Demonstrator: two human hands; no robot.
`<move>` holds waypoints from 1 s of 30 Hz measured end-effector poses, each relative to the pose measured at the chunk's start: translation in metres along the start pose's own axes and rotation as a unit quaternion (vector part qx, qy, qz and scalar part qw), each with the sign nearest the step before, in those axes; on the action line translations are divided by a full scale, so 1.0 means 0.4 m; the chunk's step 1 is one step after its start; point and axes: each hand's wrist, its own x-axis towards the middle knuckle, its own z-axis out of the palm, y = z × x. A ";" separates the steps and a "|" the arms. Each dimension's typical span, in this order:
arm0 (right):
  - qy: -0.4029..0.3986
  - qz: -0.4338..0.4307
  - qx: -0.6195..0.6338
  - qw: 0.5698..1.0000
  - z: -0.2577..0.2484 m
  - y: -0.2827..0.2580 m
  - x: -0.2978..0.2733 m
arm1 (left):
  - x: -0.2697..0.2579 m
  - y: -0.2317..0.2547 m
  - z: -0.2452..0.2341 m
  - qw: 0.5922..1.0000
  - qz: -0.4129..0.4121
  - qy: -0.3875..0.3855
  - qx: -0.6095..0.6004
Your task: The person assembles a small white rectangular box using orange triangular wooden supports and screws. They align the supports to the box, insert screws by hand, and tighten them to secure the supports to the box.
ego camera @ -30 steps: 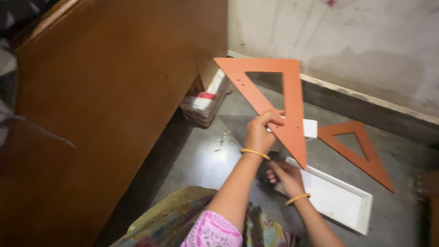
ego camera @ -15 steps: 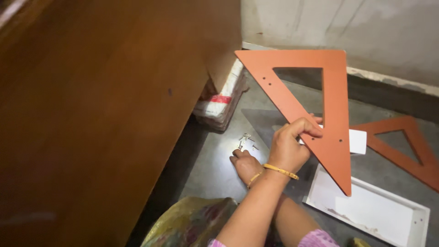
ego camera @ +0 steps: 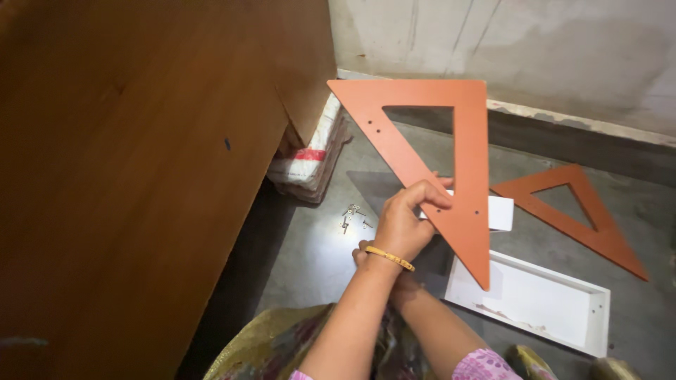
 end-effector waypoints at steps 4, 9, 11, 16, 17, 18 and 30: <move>0.053 -0.049 0.073 0.995 -0.022 0.025 -0.087 | -0.006 -0.015 0.012 1.000 0.003 0.003 -0.005; 0.002 -0.159 0.170 0.973 -0.181 0.043 -0.190 | -0.014 -0.051 0.016 0.996 -0.018 -0.002 -0.083; -0.215 -0.161 0.090 0.959 -0.317 0.078 -0.259 | -0.013 -0.061 0.016 0.994 -0.026 0.001 -0.104; -0.286 -0.008 0.285 0.915 -0.699 0.230 -0.370 | -0.019 -0.066 0.022 0.994 -0.028 0.007 -0.103; -0.293 0.026 0.285 0.912 -0.768 0.265 -0.368 | -0.020 -0.062 0.018 0.996 -0.021 0.004 -0.089; -0.299 0.060 0.285 0.908 -0.827 0.292 -0.364 | -0.021 -0.057 0.016 0.997 -0.014 0.002 -0.076; 0.258 0.149 0.502 0.812 -0.805 0.150 -0.222 | -0.035 -0.033 0.023 0.999 -0.007 0.013 -0.030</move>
